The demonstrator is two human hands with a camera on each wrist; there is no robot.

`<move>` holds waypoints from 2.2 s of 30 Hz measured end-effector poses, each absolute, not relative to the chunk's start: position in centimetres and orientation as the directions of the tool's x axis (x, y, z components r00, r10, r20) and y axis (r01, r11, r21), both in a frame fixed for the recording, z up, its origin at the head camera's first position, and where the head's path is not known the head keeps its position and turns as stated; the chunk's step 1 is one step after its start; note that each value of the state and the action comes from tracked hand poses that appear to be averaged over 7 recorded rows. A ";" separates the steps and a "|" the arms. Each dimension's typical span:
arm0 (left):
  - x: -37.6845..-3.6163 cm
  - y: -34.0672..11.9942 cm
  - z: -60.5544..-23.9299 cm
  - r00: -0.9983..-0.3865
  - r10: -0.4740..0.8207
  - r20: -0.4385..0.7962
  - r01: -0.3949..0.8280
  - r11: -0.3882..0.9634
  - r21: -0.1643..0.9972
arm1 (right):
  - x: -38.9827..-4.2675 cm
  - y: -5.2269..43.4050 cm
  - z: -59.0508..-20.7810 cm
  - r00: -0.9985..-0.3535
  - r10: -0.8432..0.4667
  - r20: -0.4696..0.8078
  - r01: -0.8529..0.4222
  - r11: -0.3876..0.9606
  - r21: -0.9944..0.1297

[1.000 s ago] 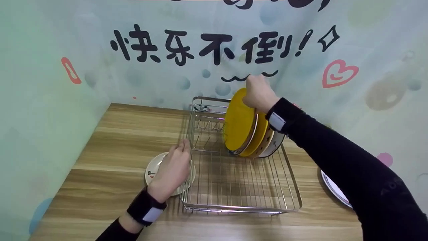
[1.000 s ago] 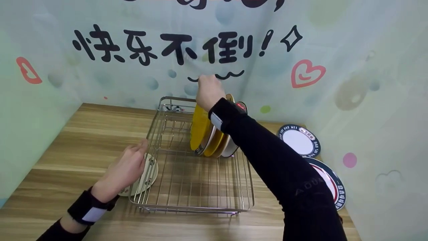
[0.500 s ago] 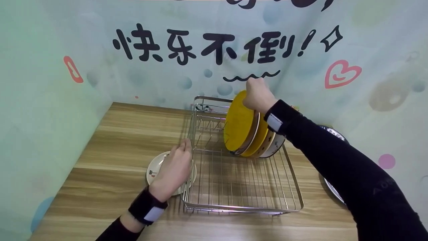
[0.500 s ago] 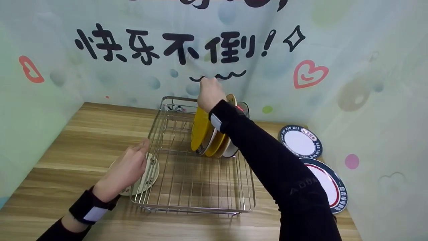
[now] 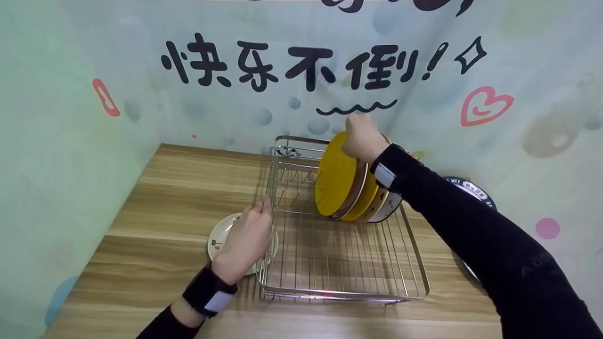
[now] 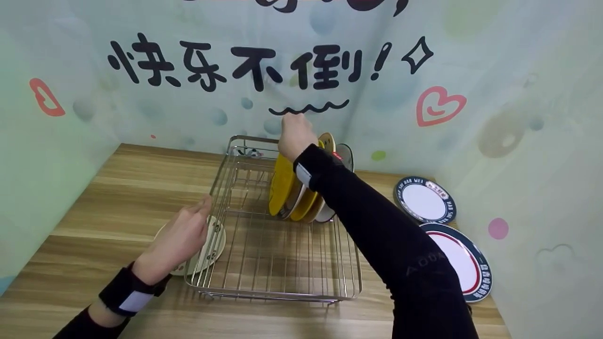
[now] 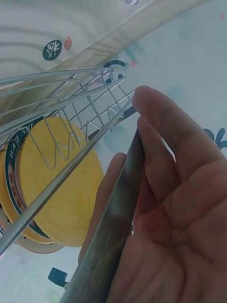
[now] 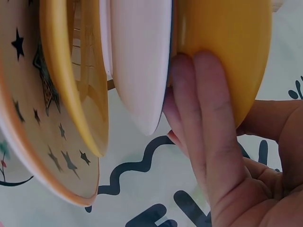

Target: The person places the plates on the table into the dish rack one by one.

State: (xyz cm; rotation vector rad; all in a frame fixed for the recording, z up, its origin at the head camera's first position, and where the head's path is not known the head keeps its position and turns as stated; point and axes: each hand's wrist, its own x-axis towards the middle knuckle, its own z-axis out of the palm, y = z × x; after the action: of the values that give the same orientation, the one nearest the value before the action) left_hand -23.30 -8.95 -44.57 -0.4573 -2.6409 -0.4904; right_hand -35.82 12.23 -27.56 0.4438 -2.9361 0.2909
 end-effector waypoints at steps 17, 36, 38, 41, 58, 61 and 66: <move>-23.3 -8.9 -44.4 -0.868 0.238 0.436 0.384 0.879 0.284 | -35.7 11.8 -29.1 -0.941 -0.293 0.169 -0.321 0.930 -0.177; -23.4 -9.1 -44.4 -0.866 0.230 0.445 0.382 0.877 0.291 | -36.2 12.4 -29.2 -0.967 -0.240 0.086 -0.250 0.957 -0.144; -23.4 -9.1 -44.4 -0.870 0.226 0.439 0.378 0.876 0.300 | -36.2 12.5 -29.2 -0.966 -0.244 0.089 -0.254 0.957 -0.139; -23.4 -9.1 -44.4 -0.875 0.221 0.431 0.374 0.874 0.310 | -36.2 12.4 -29.3 -0.961 -0.258 0.097 -0.269 0.955 -0.124; -23.5 -8.8 -44.5 -0.865 0.241 0.441 0.390 0.874 0.288 | -32.9 14.5 -26.4 -0.845 -0.294 0.448 -0.386 0.913 -0.129; -23.5 -8.7 -44.5 -0.862 0.246 0.443 0.398 0.870 0.290 | -31.8 16.8 -25.9 -0.800 -0.286 0.528 -0.422 0.893 -0.157; -23.5 -8.7 -44.5 -0.865 0.237 0.442 0.394 0.867 0.305 | -29.6 21.1 -26.5 -0.748 -0.226 0.624 -0.456 0.858 -0.236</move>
State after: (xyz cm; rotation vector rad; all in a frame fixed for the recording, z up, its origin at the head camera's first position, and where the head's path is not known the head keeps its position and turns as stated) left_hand -23.46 -8.74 -44.49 -0.4665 -2.6441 -0.5491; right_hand -29.55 21.12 -26.46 0.4934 -2.4271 0.5042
